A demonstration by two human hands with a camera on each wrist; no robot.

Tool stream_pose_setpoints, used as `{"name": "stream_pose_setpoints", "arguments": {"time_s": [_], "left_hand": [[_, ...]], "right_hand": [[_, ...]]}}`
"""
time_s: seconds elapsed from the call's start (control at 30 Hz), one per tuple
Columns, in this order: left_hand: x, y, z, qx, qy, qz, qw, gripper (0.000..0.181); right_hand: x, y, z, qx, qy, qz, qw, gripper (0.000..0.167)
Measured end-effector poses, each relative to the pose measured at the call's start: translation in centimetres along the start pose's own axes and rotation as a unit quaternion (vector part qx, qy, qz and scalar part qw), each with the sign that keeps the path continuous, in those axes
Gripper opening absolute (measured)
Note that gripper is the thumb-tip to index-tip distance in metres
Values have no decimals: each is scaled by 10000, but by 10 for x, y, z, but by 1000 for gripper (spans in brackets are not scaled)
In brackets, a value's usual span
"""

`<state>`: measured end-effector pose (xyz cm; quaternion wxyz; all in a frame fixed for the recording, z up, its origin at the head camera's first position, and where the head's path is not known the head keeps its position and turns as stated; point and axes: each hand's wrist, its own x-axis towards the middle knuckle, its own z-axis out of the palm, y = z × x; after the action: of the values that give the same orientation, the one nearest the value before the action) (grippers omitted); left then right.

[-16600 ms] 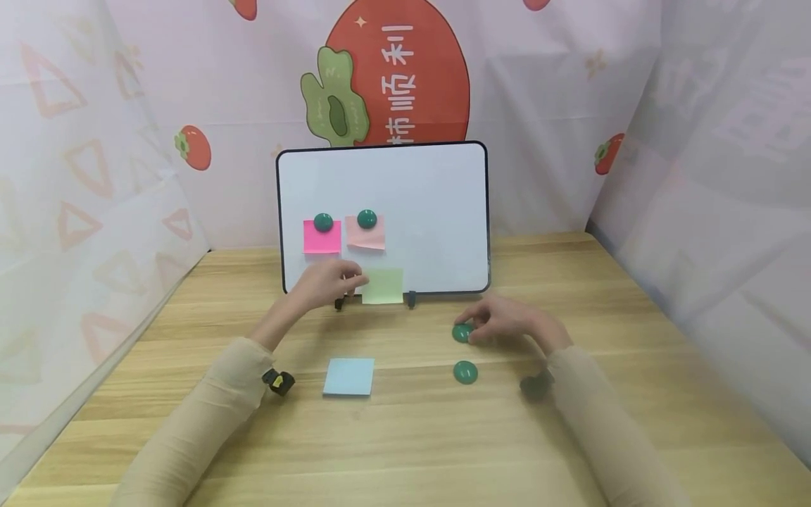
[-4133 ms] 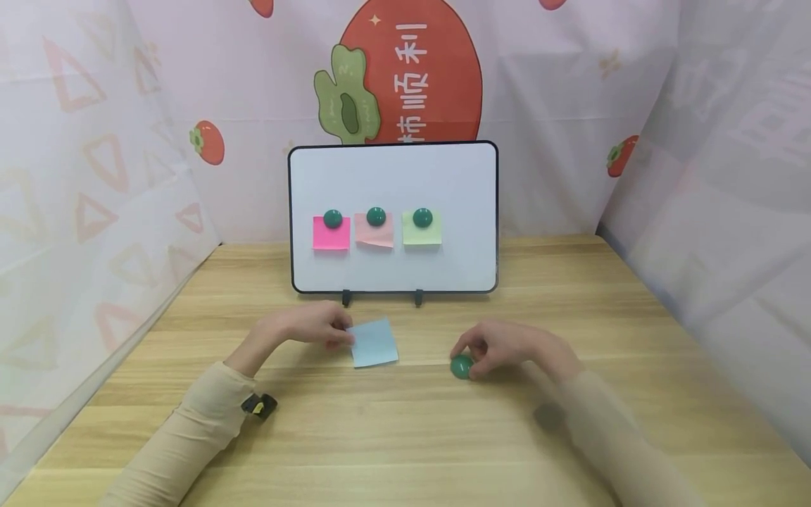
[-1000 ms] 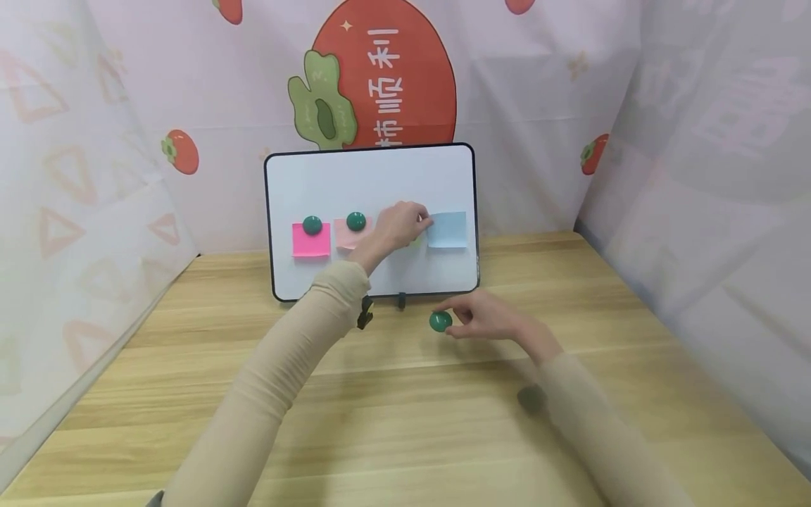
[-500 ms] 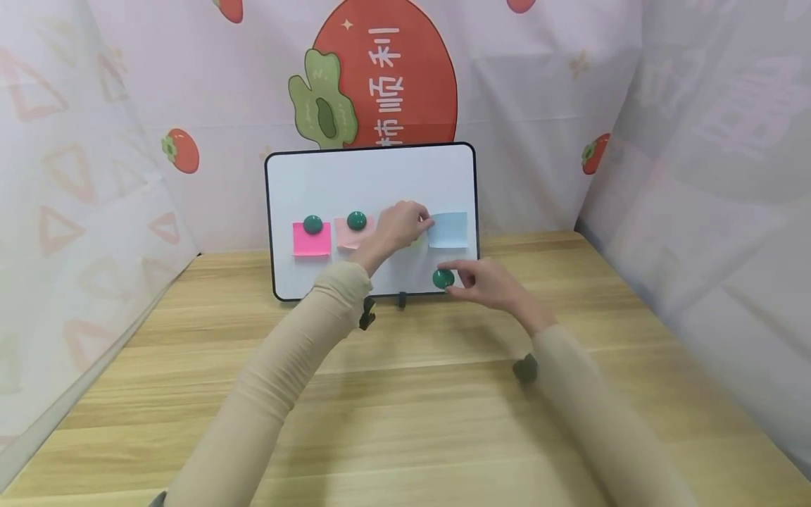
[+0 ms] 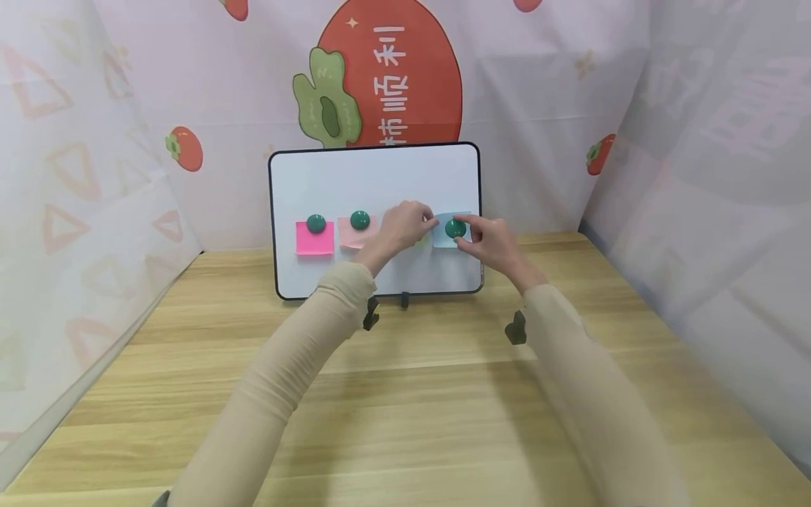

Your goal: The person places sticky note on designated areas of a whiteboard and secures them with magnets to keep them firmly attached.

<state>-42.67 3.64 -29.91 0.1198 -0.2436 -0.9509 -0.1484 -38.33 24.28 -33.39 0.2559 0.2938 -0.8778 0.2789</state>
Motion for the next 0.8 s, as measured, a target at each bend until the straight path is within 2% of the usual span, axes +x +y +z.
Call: {"name": "stream_pose_setpoints", "arguments": {"time_s": [0.23, 0.53, 0.8], "left_hand": [[2, 0, 0, 22, -101, -30, 9999, 29], [1, 4, 0, 1, -200, -10, 9998, 31], [4, 6, -2, 342, -129, -7, 9993, 28]], "right_hand": [[15, 5, 0, -188, -43, 652, 9977, 43], [24, 10, 7, -126, -150, 1071, 9941, 44], [29, 13, 13, -176, -223, 1287, 9913, 46]]}}
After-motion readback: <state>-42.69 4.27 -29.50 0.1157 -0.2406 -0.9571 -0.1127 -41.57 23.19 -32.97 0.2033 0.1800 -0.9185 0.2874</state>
